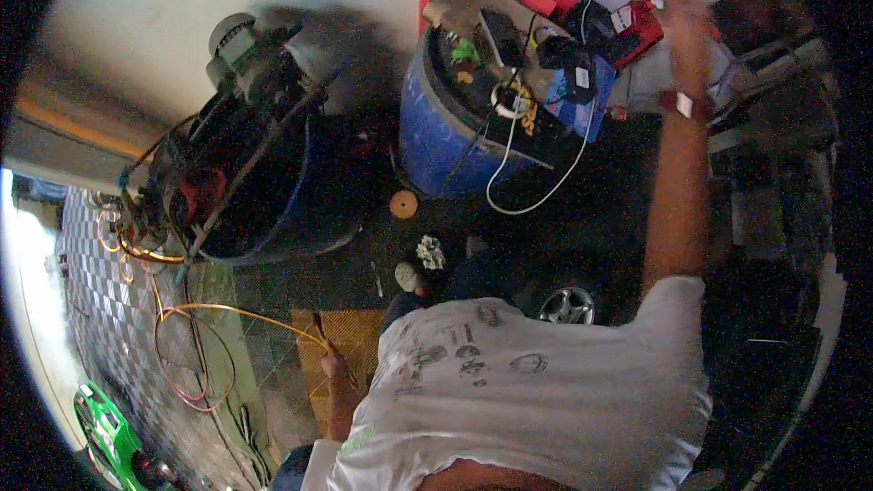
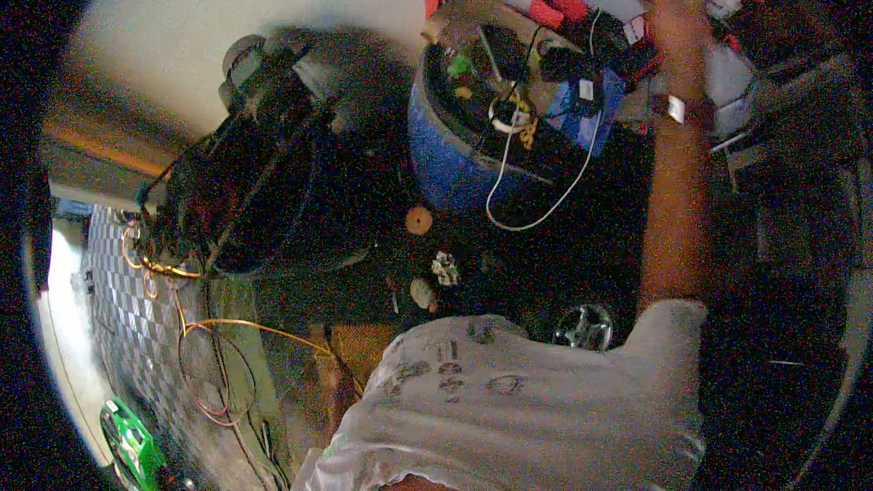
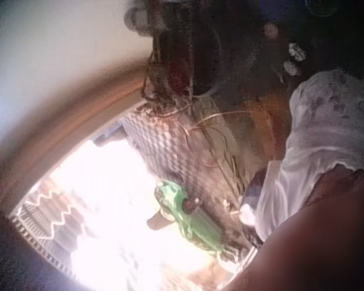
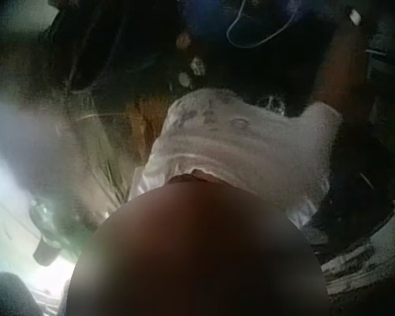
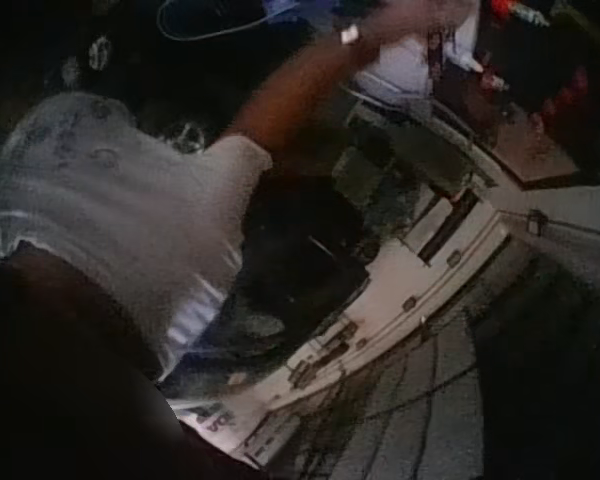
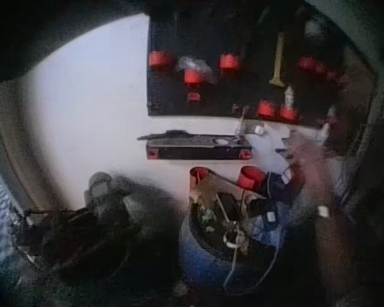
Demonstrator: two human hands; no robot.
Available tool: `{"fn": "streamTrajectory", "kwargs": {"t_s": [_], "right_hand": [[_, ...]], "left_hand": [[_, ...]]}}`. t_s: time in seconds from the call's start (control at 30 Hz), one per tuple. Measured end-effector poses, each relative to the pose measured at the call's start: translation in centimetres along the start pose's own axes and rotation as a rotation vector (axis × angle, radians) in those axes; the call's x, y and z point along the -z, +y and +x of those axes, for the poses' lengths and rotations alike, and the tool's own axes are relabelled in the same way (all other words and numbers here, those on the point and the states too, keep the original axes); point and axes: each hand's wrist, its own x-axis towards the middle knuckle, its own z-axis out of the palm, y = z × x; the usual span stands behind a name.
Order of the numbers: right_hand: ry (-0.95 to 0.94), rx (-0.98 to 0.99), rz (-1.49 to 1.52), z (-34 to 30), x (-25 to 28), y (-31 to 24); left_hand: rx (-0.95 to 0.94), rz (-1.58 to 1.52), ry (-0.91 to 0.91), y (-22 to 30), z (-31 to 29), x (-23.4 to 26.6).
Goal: The person uses a yellow air hose to blow dust and debris from the engine bay of a white car with its hood open. They move around the front of the vehicle, directing the air stream into various compartments and components of the engine bay.
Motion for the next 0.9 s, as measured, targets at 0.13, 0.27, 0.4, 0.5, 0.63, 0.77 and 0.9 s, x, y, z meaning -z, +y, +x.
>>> {"fn": "streamTrajectory", "kwargs": {"t_s": [0.13, 0.27, 0.4, 0.5, 0.63, 0.77, 0.9], "right_hand": [[-0.263, -0.347, -0.243, 1.2, -12.3, 13.1], [-0.862, -0.303, -0.428, 3.5, -19.6, 23.7], [-0.748, -0.683, -0.419, 3.4, -25.5, 29.2], [-0.736, -0.765, -0.356, 2.9, -27.7, 30.1], [-0.616, -1.032, 0.04, 3.3, -27.5, 29.3], [-0.303, -1.038, 0.629, 3.6, -24.1, 26.2], [0.089, -1.034, 0.916, 1.7, -19.0, 21.7]], "left_hand": [[0.098, -0.078, 0.088, 0.4, -3.8, -0.2], [0.198, -0.177, 0.156, 1.8, -9.3, -0.7], [0.264, -0.261, 0.222, 3.8, -13.4, -1.9], [0.302, -0.3, 0.25, 4.8, -16.0, -2.9], [0.324, -0.329, 0.266, 5.5, -18.1, -4.1], [0.332, -0.341, 0.27, 5.8, -19.1, -5.0], [0.338, -0.359, 0.266, 6.3, -19.6, -5.8]]}}
